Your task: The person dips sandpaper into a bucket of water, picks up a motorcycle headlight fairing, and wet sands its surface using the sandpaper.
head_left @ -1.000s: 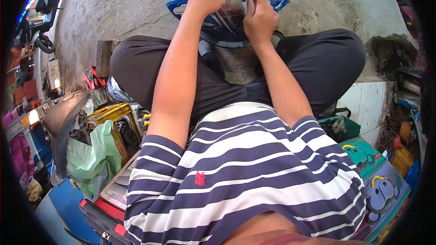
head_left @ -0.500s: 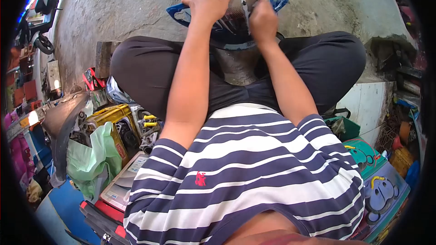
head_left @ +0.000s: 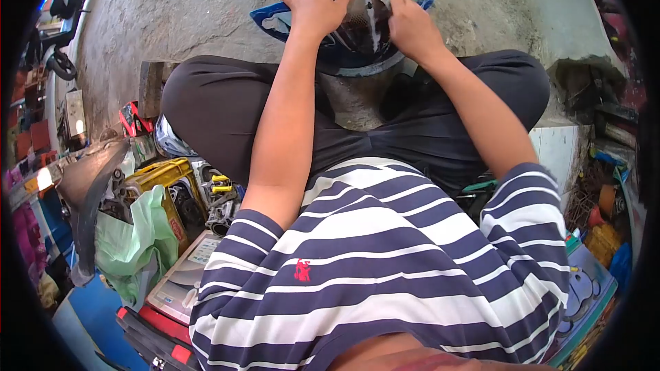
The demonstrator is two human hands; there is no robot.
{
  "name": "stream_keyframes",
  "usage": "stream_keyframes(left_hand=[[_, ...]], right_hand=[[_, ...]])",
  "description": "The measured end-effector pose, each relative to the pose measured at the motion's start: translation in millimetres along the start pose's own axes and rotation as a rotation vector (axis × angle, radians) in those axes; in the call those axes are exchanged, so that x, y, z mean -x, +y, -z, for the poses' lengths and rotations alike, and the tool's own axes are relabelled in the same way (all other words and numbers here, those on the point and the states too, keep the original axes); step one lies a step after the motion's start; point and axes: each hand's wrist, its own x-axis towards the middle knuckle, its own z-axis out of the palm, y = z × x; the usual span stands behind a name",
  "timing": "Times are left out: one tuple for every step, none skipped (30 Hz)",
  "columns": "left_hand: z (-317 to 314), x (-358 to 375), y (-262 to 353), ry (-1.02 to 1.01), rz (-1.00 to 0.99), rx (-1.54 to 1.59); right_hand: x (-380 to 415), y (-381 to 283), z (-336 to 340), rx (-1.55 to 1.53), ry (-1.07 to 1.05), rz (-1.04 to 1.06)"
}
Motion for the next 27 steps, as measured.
stream_keyframes(left_hand=[[0.6,-0.1,0.2,-0.003,0.004,-0.003],[1.5,-1.9,0.4,-0.006,0.004,-0.007],[-0.2,-1.7,-1.0,-0.001,0.004,-0.011],[2.8,-1.7,-0.9,-0.015,0.016,-0.028],[5.8,-1.8,0.1,-0.032,0.022,-0.045],[6.8,-2.4,3.4,-0.055,0.021,-0.057],[7.2,-1.8,4.9,-0.058,0.007,-0.048],[7.6,-1.6,3.3,-0.055,-0.005,-0.038],[6.9,-3.1,3.1,-0.049,-0.012,-0.028],[4.4,-3.8,3.5,-0.041,-0.016,-0.032],[3.1,-2.1,2.2,-0.035,-0.013,-0.039],[3.5,-1.1,0.1,-0.032,-0.014,-0.05],[3.4,-2.1,-1.5,-0.039,-0.006,-0.028],[2.5,-4.2,-2.3,-0.044,0.003,-0.005],[2.3,-5.3,-1.6,-0.049,0.013,0.021],[1.8,-4.9,-0.9,-0.04,0.008,0.023],[1.1,-4.8,-0.5,-0.03,0.004,0.026],[1.3,-4.3,-0.6,-0.02,0.002,0.027],[1.1,-4.6,-1.0,-0.017,-0.002,0.027],[0.6,-5.0,-1.6,-0.014,-0.004,0.023],[0.8,-3.5,-2.9,-0.017,-0.008,0.019],[1.2,-2.8,-3.9,-0.021,-0.001,0.013],[1.0,-3.8,-3.5,-0.022,0.002,0.011],[0.0,-5.4,-2.3,-0.022,0.005,0.012],[-1.2,-6.8,-1.3,-0.014,-0.006,0.017],[-1.8,-6.2,-1.0,-0.009,-0.012,0.021],[-1.6,-5.5,-2.4,0.001,-0.016,0.023]], right_hand=[[-3.5,-0.2,-2.3,-0.022,0.067,-0.019],[-7.4,0.3,-6.7,-0.045,0.138,-0.039],[-9.1,0.9,-11.6,-0.067,0.21,-0.064],[-4.1,-1.3,-21.1,-0.033,0.199,-0.027],[5.2,-6.1,-32.9,0.003,0.192,0.004],[11.7,-12.3,-35.2,0.043,0.188,0.025],[13.8,-12.8,-31.3,0.068,0.143,0.017],[9.3,-7.4,-23.9,0.065,0.169,-0.077],[0.3,0.6,-16.5,0.06,0.193,-0.165],[-4.8,6.1,-9.8,0.053,0.211,-0.249],[-4.4,8.0,-5.2,0.08,0.154,-0.269],[-0.6,4.4,-10.5,0.095,0.115,-0.216],[6.2,-1.9,-19.8,0.109,0.081,-0.168],[12.5,-8.4,-27.5,0.125,0.046,-0.119],[18.7,-18.9,-31.2,0.152,0.021,-0.02],[16.4,-15.9,-34.4,0.112,0.115,-0.004],[9.6,-9.9,-38.5,0.072,0.207,0.012],[3.3,-10.3,-37.7,0.03,0.298,0.03],[-3.1,-5.6,-30.6,0.029,0.303,-0.147],[-3.9,-4.5,-28.0,0.013,0.31,-0.147],[-1.8,-4.1,-26.9,-0.004,0.316,-0.152],[0.1,-5.2,-26.6,-0.018,0.328,-0.162],[7.0,-12.3,-29.7,-0.005,0.194,-0.192],[7.2,-13.3,-32.8,0.016,0.196,-0.144],[8.2,-12.8,-36.0,0.04,0.195,-0.095],[10.4,-11.7,-38.3,0.062,0.189,-0.046],[1.2,-8.6,-26.9,0.039,0.226,-0.117]])
